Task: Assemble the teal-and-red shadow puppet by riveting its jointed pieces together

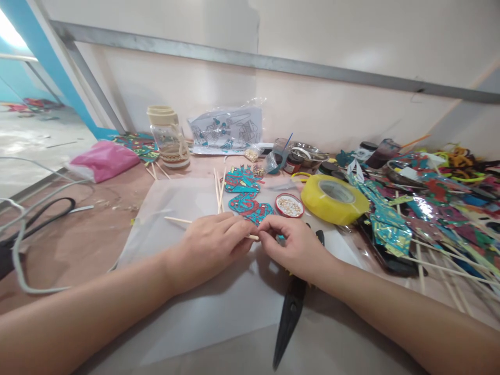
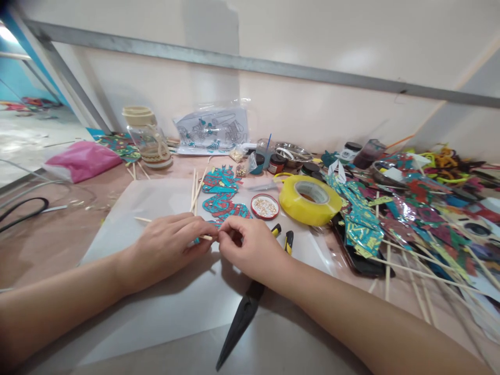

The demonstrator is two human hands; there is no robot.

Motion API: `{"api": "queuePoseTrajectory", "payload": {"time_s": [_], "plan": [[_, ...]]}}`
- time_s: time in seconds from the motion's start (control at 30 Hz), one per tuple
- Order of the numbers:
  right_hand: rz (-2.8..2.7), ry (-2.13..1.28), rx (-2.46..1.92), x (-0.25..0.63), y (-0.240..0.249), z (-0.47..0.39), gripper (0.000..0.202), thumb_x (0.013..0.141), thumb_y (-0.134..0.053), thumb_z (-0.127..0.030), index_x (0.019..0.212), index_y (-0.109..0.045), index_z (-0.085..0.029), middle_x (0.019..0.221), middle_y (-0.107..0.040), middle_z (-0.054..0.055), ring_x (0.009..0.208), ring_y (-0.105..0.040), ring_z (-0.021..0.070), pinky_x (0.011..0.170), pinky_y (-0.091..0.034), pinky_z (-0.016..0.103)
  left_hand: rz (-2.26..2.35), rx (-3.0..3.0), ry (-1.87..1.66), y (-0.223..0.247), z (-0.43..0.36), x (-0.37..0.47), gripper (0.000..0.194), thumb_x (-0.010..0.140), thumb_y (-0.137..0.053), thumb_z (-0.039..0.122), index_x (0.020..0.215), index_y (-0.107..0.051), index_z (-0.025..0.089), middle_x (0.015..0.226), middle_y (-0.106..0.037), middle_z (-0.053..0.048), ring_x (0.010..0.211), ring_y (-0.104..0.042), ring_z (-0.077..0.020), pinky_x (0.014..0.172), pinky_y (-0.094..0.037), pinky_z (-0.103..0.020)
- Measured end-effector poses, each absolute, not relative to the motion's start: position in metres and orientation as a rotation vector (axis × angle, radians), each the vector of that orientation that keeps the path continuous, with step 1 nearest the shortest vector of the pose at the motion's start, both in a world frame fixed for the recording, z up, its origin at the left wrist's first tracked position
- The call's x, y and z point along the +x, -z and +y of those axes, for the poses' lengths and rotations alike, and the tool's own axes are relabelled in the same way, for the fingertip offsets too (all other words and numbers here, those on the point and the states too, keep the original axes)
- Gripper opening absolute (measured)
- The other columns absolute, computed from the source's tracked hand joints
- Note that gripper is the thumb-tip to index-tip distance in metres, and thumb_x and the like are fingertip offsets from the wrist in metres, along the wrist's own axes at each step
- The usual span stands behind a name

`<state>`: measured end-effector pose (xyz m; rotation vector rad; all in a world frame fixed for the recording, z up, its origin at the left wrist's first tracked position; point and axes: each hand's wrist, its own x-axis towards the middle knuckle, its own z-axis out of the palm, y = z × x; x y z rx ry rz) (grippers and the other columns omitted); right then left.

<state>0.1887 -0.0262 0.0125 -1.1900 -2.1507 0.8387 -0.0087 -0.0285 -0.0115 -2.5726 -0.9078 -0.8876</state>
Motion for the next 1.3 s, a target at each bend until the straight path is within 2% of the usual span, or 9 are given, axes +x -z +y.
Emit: {"api": "queuePoseTrajectory", "payload": {"time_s": [0.33,0.67,0.87,1.03,1.17,1.3], "plan": [[-2.176,-0.742,-1.176,0.188,-0.014,-0.027,0.011,0.076,-0.05,-0.017,0.072,-0.06,-0.019,0.063,-0.057,-0.003,0.059,-0.049,0.01,0.054,-0.038,0.02,-0.921,-2.614,0.903,0.01,-0.028,-0.009,0.01,0.092,-0.049,0.02,0.095,-0.059,0.019,0.078,-0.066,0.001,0.071,-0.062,-0.0151,0.064,-0.046,-0.027],[-2.138,-0.858,-1.156,0.187,-0.012,-0.027,0.011,0.081,-0.05,-0.018,0.083,-0.06,-0.019,0.069,-0.062,-0.002,0.062,-0.054,0.011,0.057,-0.041,0.021,-0.9,-2.618,0.867,0.008,-0.028,-0.009,0.012,0.091,-0.048,0.02,0.088,-0.059,0.018,0.075,-0.065,0.0,0.069,-0.062,-0.0152,0.063,-0.046,-0.027],[-2.178,-0.837,-1.156,0.187,-0.013,-0.026,0.009,0.08,-0.049,-0.016,0.077,-0.058,-0.019,0.065,-0.059,-0.003,0.06,-0.052,0.0099,0.054,-0.038,0.02,-0.895,-2.592,0.871,0.009,-0.028,-0.009,0.01,0.09,-0.049,0.019,0.089,-0.059,0.018,0.075,-0.065,0.001,0.069,-0.061,-0.0148,0.061,-0.044,-0.027],[-2.155,-0.721,-1.095,0.189,-0.014,-0.029,0.008,0.076,-0.052,-0.014,0.07,-0.053,-0.019,0.058,-0.052,-0.006,0.052,-0.045,0.0079,0.05,-0.034,0.019,-0.907,-2.667,0.877,0.001,-0.032,-0.01,0.011,0.091,-0.047,0.024,0.092,-0.056,0.018,0.075,-0.063,0.0,0.068,-0.057,-0.0161,0.061,-0.042,-0.028],[-2.108,-0.568,-0.993,0.191,-0.014,-0.033,0.009,0.076,-0.052,-0.012,0.072,-0.052,-0.02,0.06,-0.054,-0.006,0.053,-0.046,0.0076,0.051,-0.036,0.019,-0.847,-2.764,0.849,-0.006,-0.033,-0.011,0.018,0.095,-0.038,0.021,0.09,-0.055,0.017,0.073,-0.06,-0.002,0.066,-0.052,-0.0162,0.059,-0.039,-0.028],[-2.127,-0.483,-0.95,0.191,-0.013,-0.036,0.009,0.077,-0.051,-0.013,0.073,-0.052,-0.021,0.06,-0.055,-0.006,0.053,-0.046,0.0078,0.051,-0.036,0.019,-0.827,-2.85,0.814,-0.006,-0.03,-0.011,0.019,0.095,-0.038,0.019,0.094,-0.057,0.017,0.076,-0.06,-0.002,0.069,-0.052,-0.0161,0.061,-0.039,-0.027]]}}
